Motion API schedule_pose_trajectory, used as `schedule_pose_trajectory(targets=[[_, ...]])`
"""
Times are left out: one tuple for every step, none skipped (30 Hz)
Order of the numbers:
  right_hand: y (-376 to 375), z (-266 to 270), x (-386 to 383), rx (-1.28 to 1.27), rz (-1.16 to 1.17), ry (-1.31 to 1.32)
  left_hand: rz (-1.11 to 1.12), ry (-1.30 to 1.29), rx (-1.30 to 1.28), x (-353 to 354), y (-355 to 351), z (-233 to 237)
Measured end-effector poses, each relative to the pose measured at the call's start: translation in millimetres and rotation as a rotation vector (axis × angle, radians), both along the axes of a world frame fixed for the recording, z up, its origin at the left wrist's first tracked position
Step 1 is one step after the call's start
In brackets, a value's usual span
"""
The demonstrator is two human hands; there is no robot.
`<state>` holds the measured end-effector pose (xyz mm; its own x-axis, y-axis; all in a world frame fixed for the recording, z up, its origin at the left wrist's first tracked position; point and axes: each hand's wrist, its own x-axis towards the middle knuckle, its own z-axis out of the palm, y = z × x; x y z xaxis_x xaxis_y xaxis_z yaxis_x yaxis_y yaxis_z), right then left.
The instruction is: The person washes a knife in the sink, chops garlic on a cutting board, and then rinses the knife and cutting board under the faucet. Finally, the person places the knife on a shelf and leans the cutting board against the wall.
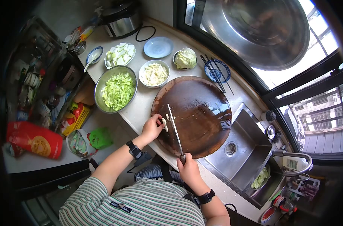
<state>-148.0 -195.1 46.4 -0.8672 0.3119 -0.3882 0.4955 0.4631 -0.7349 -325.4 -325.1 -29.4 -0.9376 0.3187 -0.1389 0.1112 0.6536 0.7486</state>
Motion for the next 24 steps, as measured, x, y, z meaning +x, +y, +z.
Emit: schedule_pose_trajectory(targets=[[1.1,4.2,0.5,0.024,0.019,0.039,-0.046,0.099,0.028,1.3,-1.7,-4.0],[1.4,5.4,1.5,0.024,0.02,0.038,-0.045,0.097,0.028,2.5,-2.1,-5.7],[1.2,6.0,2.1,0.023,0.034,0.029,-0.054,0.112,0.029,3.0,-2.7,-5.2],[0.8,6.5,2.3,0.021,0.049,0.02,-0.063,0.127,0.028,3.3,-3.5,-4.7],[-0.6,7.3,1.8,0.02,0.05,0.02,-0.062,0.127,0.028,3.6,-4.1,-6.3],[-2.8,8.1,1.3,0.026,0.065,-0.011,-0.059,0.155,0.027,4.1,-4.3,-8.5],[-4.1,8.4,1.5,0.032,0.081,-0.043,-0.057,0.183,0.026,5.0,-4.5,-10.6],[-4.7,6.7,2.1,0.031,0.081,-0.044,-0.056,0.181,0.026,6.0,-4.9,-12.8],[-5.5,4.0,2.5,0.048,0.076,-0.034,-0.045,0.197,0.022,6.9,-5.0,-12.9],[-4.3,0.9,-4.7,0.068,0.07,-0.014,-0.034,0.223,0.019,-0.6,-3.2,-13.2],[-4.4,1.4,-5.5,0.067,0.073,-0.016,-0.032,0.221,0.018,-0.4,-3.2,-13.2],[-4.3,2.2,-6.0,0.072,0.087,-0.024,-0.02,0.224,0.017,0.4,-2.9,-13.6],[-4.0,3.2,-6.7,0.078,0.1,-0.033,-0.008,0.227,0.015,1.1,-2.5,-13.8],[-4.0,4.4,-7.6,0.079,0.102,-0.033,-0.007,0.227,0.016,1.4,-2.4,-14.2],[-4.3,5.6,-8.8,0.088,0.124,-0.042,-0.002,0.228,0.013,1.4,-2.3,-15.3],[-4.6,6.2,-9.8,0.097,0.146,-0.051,0.003,0.229,0.009,1.4,-2.3,-16.5],[-4.5,4.9,-10.7,0.097,0.146,-0.051,0.003,0.229,0.009,1.5,-2.4,-17.6],[-4.3,2.5,-11.8,0.119,0.167,-0.049,0.006,0.238,0.009,1.6,-2.3,-17.4],[-4.4,1.5,-13.0,0.14,0.188,-0.047,0.009,0.248,0.008,1.5,-2.0,-17.5],[-4.5,1.8,-14.2,0.14,0.189,-0.047,0.01,0.247,0.008,1.0,-1.7,-17.6],[-5.3,3.8,-15.7,0.162,0.193,-0.058,0.008,0.212,0.01,0.8,-1.6,-16.3],[-5.9,5.0,-16.3,0.183,0.198,-0.07,0.005,0.175,0.012,1.2,-1.6,-14.9],[-6.0,4.8,-16.4,0.184,0.2,-0.072,0.007,0.173,0.012,1.4,-1.4,-14.1],[-5.7,4.5,-16.7,0.192,0.209,-0.062,0.01,0.157,0.014,1.4,-1.0,-13.8]])
